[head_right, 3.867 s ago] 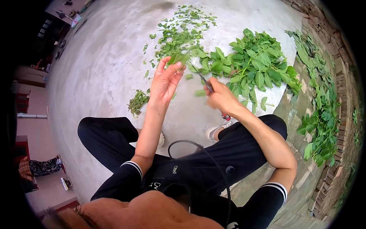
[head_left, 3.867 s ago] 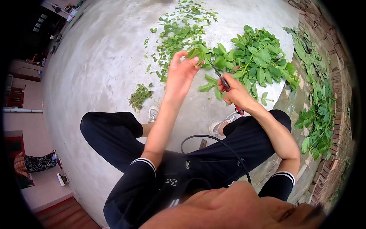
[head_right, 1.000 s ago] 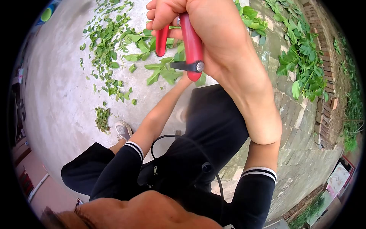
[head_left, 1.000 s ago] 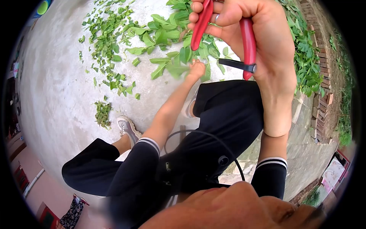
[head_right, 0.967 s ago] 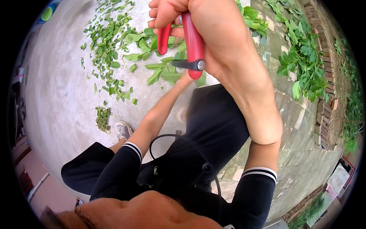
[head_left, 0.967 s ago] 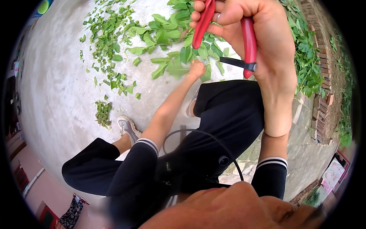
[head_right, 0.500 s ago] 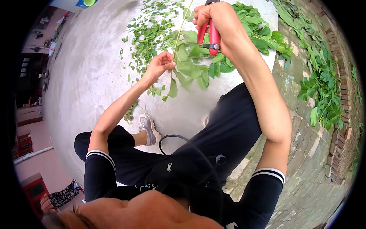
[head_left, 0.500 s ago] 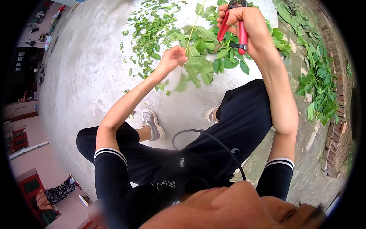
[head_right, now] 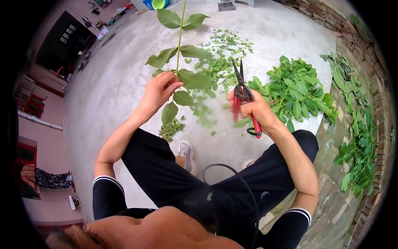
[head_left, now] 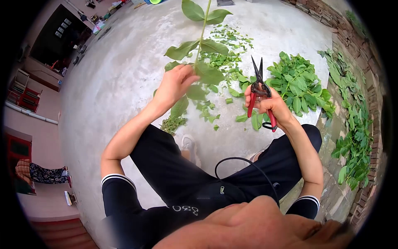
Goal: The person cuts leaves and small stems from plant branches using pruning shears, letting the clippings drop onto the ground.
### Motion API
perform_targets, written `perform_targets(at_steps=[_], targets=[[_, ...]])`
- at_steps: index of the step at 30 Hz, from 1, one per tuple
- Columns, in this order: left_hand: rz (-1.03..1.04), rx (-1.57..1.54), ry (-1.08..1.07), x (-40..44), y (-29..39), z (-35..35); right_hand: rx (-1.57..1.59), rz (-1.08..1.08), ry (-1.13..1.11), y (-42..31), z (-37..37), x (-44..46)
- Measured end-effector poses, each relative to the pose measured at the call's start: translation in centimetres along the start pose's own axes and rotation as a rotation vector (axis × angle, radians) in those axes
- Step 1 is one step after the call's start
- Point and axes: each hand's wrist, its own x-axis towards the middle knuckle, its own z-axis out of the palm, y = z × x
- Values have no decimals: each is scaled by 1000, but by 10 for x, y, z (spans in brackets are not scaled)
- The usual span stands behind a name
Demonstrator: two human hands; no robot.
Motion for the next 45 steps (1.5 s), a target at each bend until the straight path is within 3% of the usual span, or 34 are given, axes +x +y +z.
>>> perform_targets(at_steps=[3, 10, 14, 19, 21, 26, 38, 45], targets=[[-19, -53, -16, -11, 4, -5, -173, -57, 95, 6, -10, 11], [47, -68, -39, -6, -5, -9, -258, -139, 219, 7, -20, 16], [-128, -188, -210, 7, -18, -13, -316, -110, 189, 10, -22, 18], [-100, -167, -220, 10, -28, 0, -140, 132, 117, 7, -11, 20], [-8, -158, -176, 8, -32, 10, -17, 165, 69, 7, -7, 23], [-15, -131, -238, 9, -25, 15, 171, 255, 98, 10, -2, 28], [66, -157, -328, 4, -18, 22, 136, 236, 223, 6, -3, 27], [27, -167, -404, 9, -14, 18, 73, 205, 161, 19, -9, 32]])
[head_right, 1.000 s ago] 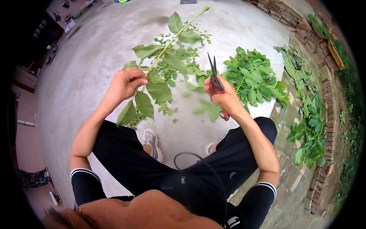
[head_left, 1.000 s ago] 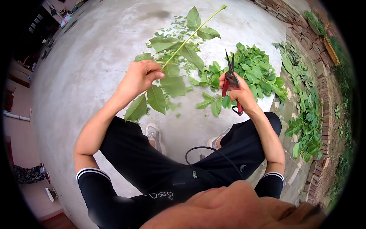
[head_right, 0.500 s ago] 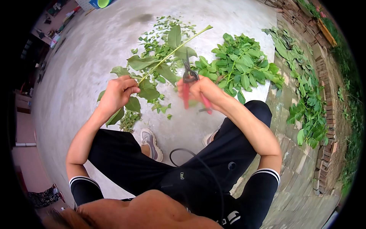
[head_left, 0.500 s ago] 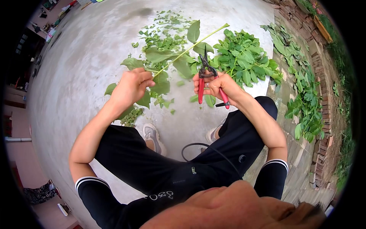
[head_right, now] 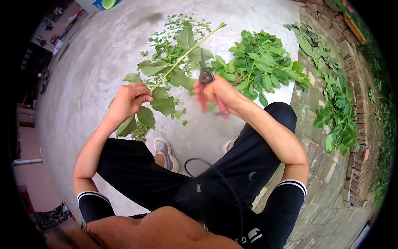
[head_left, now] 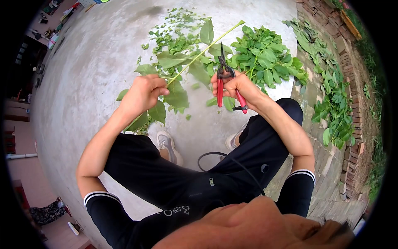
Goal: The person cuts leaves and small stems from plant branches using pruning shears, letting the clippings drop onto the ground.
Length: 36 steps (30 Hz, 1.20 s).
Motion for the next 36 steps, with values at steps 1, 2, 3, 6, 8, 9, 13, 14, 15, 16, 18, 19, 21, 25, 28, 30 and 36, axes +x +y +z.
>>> perform_targets(at_steps=[1, 2, 3, 6, 8, 9, 13, 14, 15, 16, 18, 19, 21, 25, 28, 30, 36], targets=[[7, 3, -1, 0, -1, 1, -16, 4, 6, -1, 1, 0], [14, 6, -1, 0, -2, 2, -32, 8, 12, -1, 1, -1], [22, 8, -1, -1, -2, 3, -49, 8, 16, 0, -1, 0], [19, 16, 0, -1, 0, 3, -56, 36, 24, 3, -6, 2], [17, 0, -1, -1, -1, 2, 2, 95, 28, 0, -5, -1], [16, -9, -1, -1, -2, 1, 16, 90, 34, -1, -4, -2], [58, 24, 22, -2, -3, 1, -9, -13, 78, -1, 7, -4], [58, 36, 11, -3, -3, 1, -34, -58, 95, -1, 10, -3], [57, 48, -1, -3, -3, 0, -62, -60, 94, 1, 8, -2], [69, 46, -10, -4, -4, 1, -89, -63, 93, 4, 5, 1], [94, 44, -23, -4, -7, 1, -81, -12, 87, 5, -1, 3], [87, 42, -17, -4, -8, 1, -46, 41, 81, 4, -6, 3], [72, 36, -6, -4, -9, 2, 7, 105, 98, 2, -6, 0], [-5, 0, 41, -1, -13, 1, 76, 75, 98, -1, -1, -3], [-85, -5, 62, 1, -13, -4, -7, -8, 29, 9, -3, 2], [-106, -9, 79, 1, -13, -4, -42, 36, -11, 12, -5, 5], [-14, 34, 65, -1, -8, 1, 102, 82, -120, 3, 10, -4]])
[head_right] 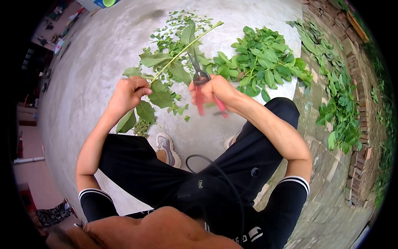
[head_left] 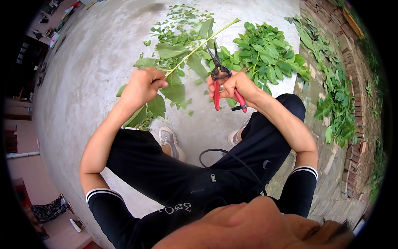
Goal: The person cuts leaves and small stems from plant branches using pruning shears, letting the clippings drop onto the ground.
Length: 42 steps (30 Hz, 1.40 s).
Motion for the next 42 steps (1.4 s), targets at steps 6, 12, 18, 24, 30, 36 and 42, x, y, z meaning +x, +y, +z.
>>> perform_targets(at_steps=[6, 12, 18, 24, 30, 36, 42], targets=[[36, -21, -22, 1, 7, 5, 196, 34, -55, -1, 1, 5], [10, -31, -56, 2, 11, 8, 257, 11, -91, -3, 4, 4], [32, -15, -88, 2, 14, 8, 315, 124, -87, 3, -14, 7], [23, 80, 96, 7, -5, 4, 32, 132, 164, 1, -11, 3], [-25, 378, 245, 5, -23, -12, -699, 33, 286, -6, -23, -6], [56, 665, 226, -2, -15, -14, -860, -83, 333, -13, -32, -19], [116, 712, 181, -6, -11, -10, -833, 30, 334, -10, -33, -19]])
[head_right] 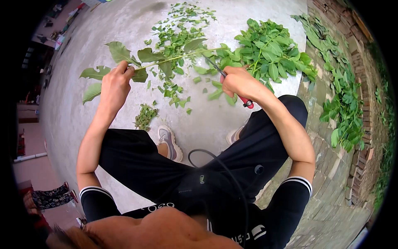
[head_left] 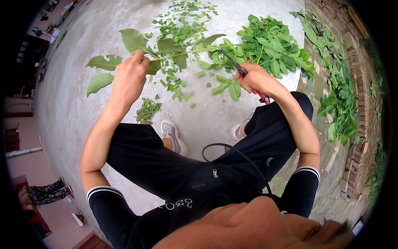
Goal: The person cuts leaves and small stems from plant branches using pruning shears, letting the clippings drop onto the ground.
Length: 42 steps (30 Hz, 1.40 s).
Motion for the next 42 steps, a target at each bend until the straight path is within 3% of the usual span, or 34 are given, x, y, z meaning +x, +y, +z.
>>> perform_targets(at_steps=[15, 24, 32, 39, 42], targets=[[-20, 79, -93, 1, -7, 4, -40, -30, -26, -7, -21, -10], [50, 55, -107, 1, 1, 2, -157, 135, -271, -7, -11, -2], [151, 17, -85, 0, 8, 0, -80, 252, -303, 23, -2, 19], [199, 13, -137, -3, 10, 2, -265, 14, -317, 13, -4, 16], [191, 29, -138, -3, 9, 3, -142, -6, -259, 9, 1, 6]])
